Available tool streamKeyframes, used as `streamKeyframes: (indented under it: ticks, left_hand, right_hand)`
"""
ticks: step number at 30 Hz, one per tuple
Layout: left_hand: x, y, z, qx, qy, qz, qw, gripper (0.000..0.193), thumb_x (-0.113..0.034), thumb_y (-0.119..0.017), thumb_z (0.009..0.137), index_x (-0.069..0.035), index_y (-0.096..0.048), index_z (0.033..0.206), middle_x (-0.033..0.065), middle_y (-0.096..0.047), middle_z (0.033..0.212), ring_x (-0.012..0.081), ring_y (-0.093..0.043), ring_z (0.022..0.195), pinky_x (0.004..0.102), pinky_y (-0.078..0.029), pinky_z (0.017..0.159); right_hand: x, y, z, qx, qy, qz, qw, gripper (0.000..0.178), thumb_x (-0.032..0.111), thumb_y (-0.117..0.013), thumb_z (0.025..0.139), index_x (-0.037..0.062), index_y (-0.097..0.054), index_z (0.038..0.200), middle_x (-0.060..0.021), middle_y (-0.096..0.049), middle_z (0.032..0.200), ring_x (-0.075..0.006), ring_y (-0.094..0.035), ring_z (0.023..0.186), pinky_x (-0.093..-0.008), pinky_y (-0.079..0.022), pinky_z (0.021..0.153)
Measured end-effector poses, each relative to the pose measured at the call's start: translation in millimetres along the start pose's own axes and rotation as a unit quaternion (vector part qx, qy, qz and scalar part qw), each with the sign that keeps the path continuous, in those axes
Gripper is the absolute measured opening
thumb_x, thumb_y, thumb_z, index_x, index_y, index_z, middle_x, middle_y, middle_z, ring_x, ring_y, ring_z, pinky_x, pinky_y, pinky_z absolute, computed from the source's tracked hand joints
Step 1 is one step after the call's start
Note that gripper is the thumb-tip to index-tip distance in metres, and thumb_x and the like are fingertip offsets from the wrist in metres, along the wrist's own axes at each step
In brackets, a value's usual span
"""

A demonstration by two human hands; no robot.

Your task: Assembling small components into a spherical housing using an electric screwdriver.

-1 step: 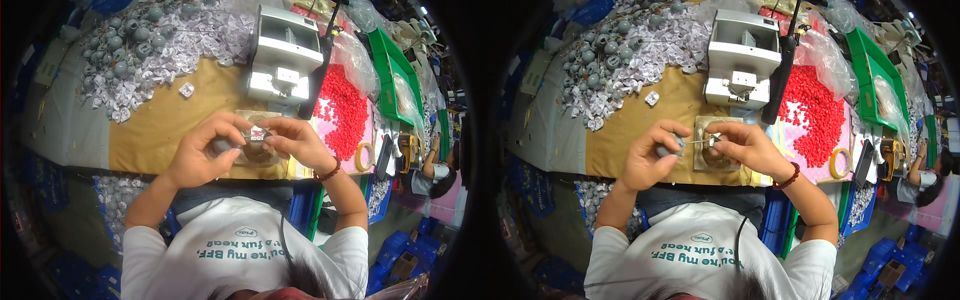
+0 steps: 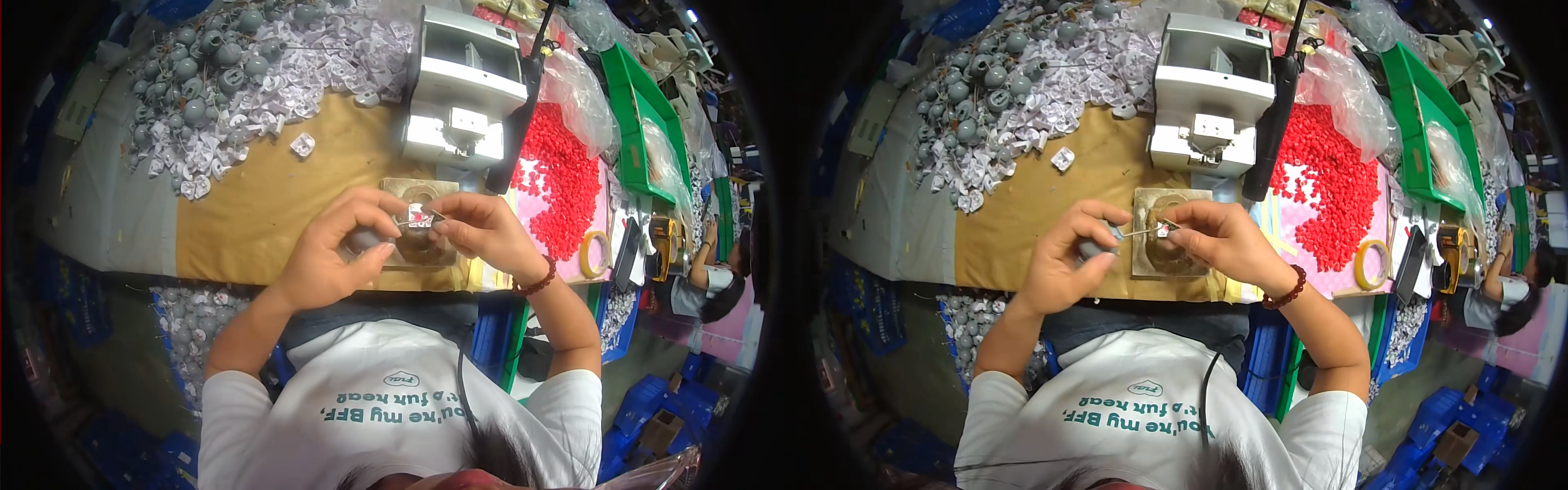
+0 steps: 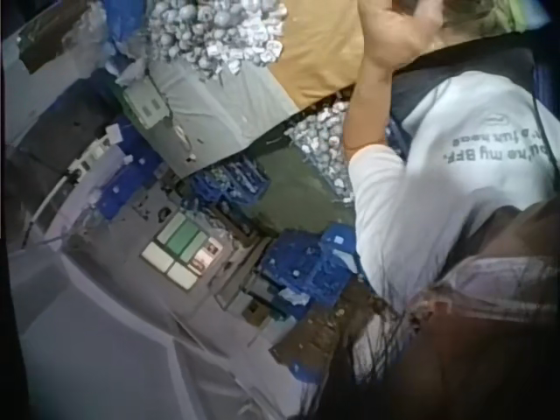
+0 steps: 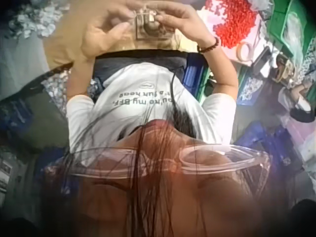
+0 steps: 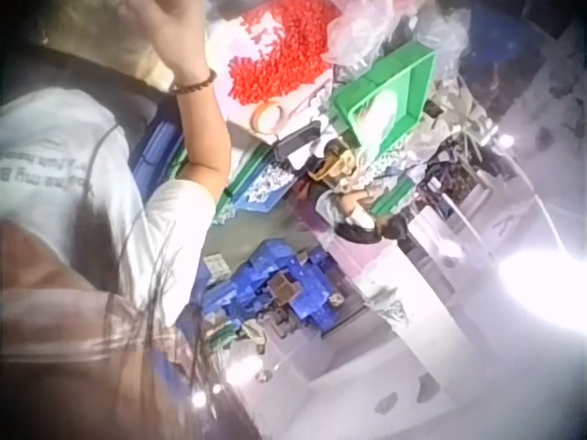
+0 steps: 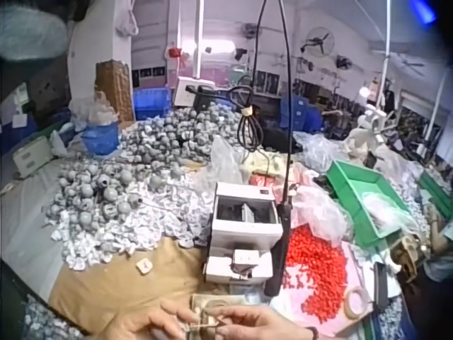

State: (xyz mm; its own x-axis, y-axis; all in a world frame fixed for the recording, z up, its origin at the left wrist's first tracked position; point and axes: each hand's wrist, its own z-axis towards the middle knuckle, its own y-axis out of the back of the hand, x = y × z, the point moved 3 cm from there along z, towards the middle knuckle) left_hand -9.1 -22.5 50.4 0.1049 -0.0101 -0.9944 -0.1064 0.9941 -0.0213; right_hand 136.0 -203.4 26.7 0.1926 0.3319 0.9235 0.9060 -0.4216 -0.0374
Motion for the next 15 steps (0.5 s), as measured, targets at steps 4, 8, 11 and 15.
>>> streamKeyframes:
  ticks: [4, 8, 11, 15]
  left_hand:
    - [33, -16, -18, -0.051, 0.004, 0.124, 0.991, 0.014, 0.004, -0.065, 0.083, -0.003, -0.062, 0.095, 0.0099, -0.06, 0.119, 0.0102, -0.058, 0.08, 0.0232, -0.047, 0.07]
    - [56, -22, -25, -0.063, -0.005, 0.175, 0.983, 0.015, 0.004, -0.065, 0.083, -0.001, -0.062, 0.096, 0.0121, -0.06, 0.117, 0.0175, -0.062, 0.085, 0.0273, -0.051, 0.074]
    - [61, -28, -26, -0.045, -0.017, 0.203, 0.978, 0.014, 0.004, -0.065, 0.083, -0.001, -0.063, 0.096, 0.0119, -0.06, 0.115, 0.0187, -0.062, 0.087, 0.0283, -0.051, 0.074]
    - [65, -35, -25, -0.024, -0.032, 0.219, 0.975, 0.016, 0.003, -0.066, 0.081, -0.002, -0.063, 0.095, 0.012, -0.06, 0.112, 0.0231, -0.061, 0.092, 0.0316, -0.051, 0.077]
  right_hand:
    - [-7, -1, 5, -0.087, 0.222, -0.307, 0.922, 0.021, 0.002, -0.068, 0.084, 0.0041, -0.072, 0.105, -0.0129, -0.069, 0.092, -0.03, -0.068, 0.079, -0.0355, -0.055, 0.069]
    - [-21, -10, 14, -0.117, 0.32, -0.479, 0.809, 0.038, 0.001, -0.069, 0.07, 0.0064, -0.07, 0.107, -0.0099, -0.066, 0.101, -0.0283, -0.065, 0.089, -0.0374, -0.055, 0.072]
    - [-19, -16, 18, -0.092, 0.319, -0.57, 0.752, 0.038, 0.007, -0.068, 0.07, 0.0059, -0.068, 0.108, -0.0075, -0.062, 0.098, -0.0249, -0.062, 0.09, -0.0351, -0.054, 0.07]
    - [-20, -20, 17, -0.075, 0.331, -0.608, 0.718, 0.033, 0.012, -0.064, 0.073, 0.002, -0.065, 0.105, -0.0066, -0.057, 0.092, -0.0226, -0.058, 0.086, -0.0332, -0.054, 0.068]
